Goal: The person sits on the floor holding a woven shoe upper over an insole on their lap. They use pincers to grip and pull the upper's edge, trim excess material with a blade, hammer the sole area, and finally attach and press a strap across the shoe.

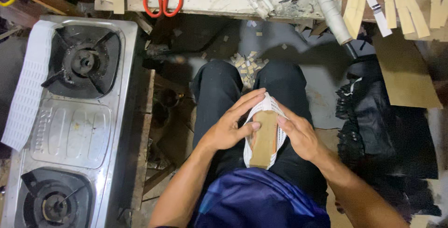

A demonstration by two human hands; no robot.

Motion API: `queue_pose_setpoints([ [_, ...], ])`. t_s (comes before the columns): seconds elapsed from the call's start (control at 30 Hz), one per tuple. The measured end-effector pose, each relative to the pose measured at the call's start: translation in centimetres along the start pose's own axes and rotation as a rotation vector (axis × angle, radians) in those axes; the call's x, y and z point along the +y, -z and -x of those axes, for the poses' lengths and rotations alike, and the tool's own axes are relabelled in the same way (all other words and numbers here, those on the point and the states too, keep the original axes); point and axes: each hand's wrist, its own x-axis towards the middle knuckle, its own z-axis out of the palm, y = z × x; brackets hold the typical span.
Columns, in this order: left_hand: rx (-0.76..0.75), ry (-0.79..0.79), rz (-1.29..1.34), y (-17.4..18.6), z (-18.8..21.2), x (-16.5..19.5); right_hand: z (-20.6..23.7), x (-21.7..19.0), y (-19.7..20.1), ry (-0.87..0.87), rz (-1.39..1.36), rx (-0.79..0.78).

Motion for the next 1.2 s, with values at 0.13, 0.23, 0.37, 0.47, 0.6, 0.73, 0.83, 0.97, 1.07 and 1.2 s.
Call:
queue_pose_setpoints([
  [0.13,-0.021,0.003,-0.014,0.2,-0.2,-0.3,0.5,-1.4,0.4,0.066,0.145,0.097],
  [0.23,0.037,0.014,-0.063,-0.9,-0.7,-0.2,0.4,-3.2,0.2,0.321,0.373,0.267],
  [0.37,0.118,-0.024,-0.079,-2.4,-1.7,-0.3,-0.6,-4.8,0.3,0.452,0.496,0.362],
  [0.47,0.129,0.005,0.028,-2.4,-2.1,-0.8,-1.4,-4.8,0.3,0.394,0.479,0.358],
  [0.6,0.215,0.058,0.237,-0.5,-2.5,-2.1,-1.7,-3.3,0.4,0.202,0.096,0.290],
  [0.73,0.469,0.249,0.384,1.7,-2.8,-3.4,-1.7,-1.4,1.1,0.085,0.126,0.271],
  [0.83,0.536,0.377,0.554,2.6,-2.7,-3.7,-2.0,-0.5,1.8,0.014,0.180,0.250],
  [0.97,0.497,0.386,0.463,2.3,-2.2,-3.3,-3.8,-0.8,2.7,0.009,0.243,0.216],
  [1.07,0.468,0.349,0.260,1.9,-1.7,-2.8,-6.3,-2.2,3.8,0.026,0.316,0.218],
  [1.2,0.464,0.379,0.111,1.8,-1.1,-2.5,-10.1,-4.5,4.9,0.076,0.432,0.204],
])
